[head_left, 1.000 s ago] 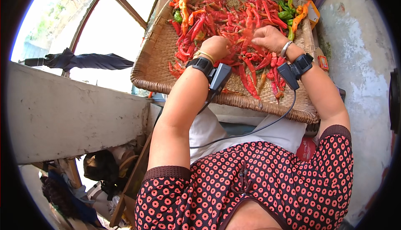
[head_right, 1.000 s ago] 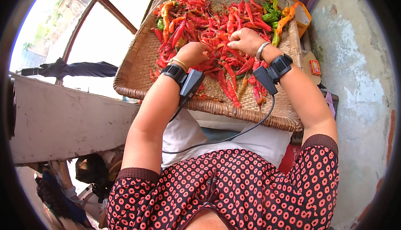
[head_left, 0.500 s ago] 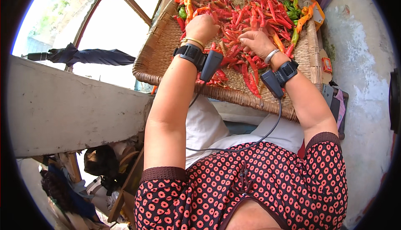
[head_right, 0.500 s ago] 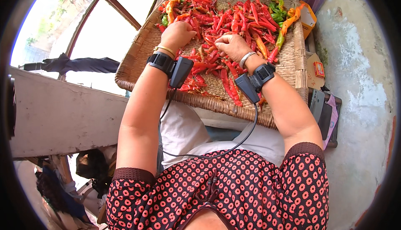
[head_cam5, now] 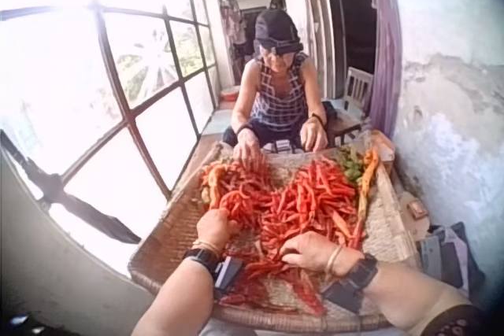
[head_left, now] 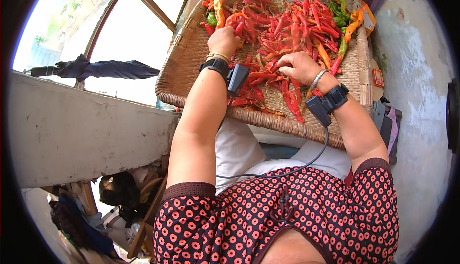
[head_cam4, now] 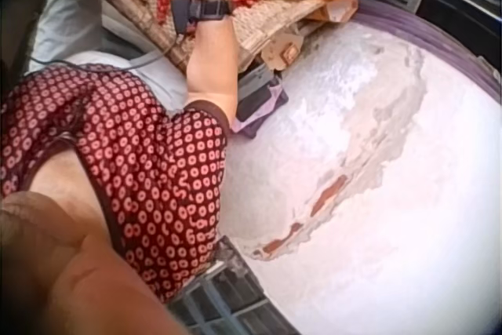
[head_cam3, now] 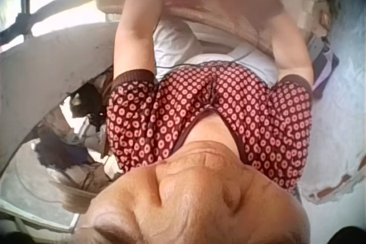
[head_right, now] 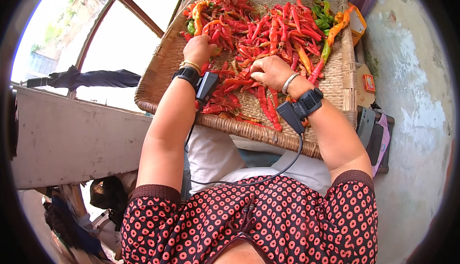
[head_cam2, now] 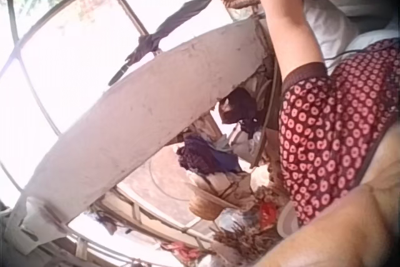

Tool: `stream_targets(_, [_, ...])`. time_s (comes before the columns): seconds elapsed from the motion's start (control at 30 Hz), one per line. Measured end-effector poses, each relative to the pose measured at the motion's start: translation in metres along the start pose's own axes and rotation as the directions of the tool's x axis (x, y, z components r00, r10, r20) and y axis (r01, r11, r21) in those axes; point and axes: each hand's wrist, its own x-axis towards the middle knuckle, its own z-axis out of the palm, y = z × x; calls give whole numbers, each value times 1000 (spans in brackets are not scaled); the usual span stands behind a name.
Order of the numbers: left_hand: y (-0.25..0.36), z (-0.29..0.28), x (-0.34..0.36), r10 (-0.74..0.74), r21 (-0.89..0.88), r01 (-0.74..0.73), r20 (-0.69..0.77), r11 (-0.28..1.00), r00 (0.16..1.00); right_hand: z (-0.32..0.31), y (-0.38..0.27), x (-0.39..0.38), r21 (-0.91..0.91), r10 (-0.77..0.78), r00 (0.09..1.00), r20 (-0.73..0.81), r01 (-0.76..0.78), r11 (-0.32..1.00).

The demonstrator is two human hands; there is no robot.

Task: The person picks through a large basket of red and green chilies by hand, removing stems and sorting through the pile.

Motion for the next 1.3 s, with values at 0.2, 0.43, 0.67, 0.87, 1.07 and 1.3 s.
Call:
stream_targets(0.2, [12,-20,-7,185,-246,-190,-44,950,982,1,10,2,88,50,991,-122,-40,995])
stream_targets(0.43, [45,-11,-33,695,-679,-417,194,605,693,0,0,2,594,274,959,-73,-179,784])
stream_targets(0.67, [21,-14,-13,182,-224,-203,-114,953,977,-19,23,8,783,416,893,-172,-132,607])
stream_targets(0.87, [2,-3,-6,17,69,-20,42,997,999,-35,38,11,934,581,740,-339,194,299])
stream_targets(1.07, [3,16,-3,9,156,-28,122,987,992,-6,27,9,957,543,826,-150,-17,290])
stream_targets(1.3, [28,-12,-14,71,38,-85,273,996,959,7,27,10,856,407,913,-32,-185,483])
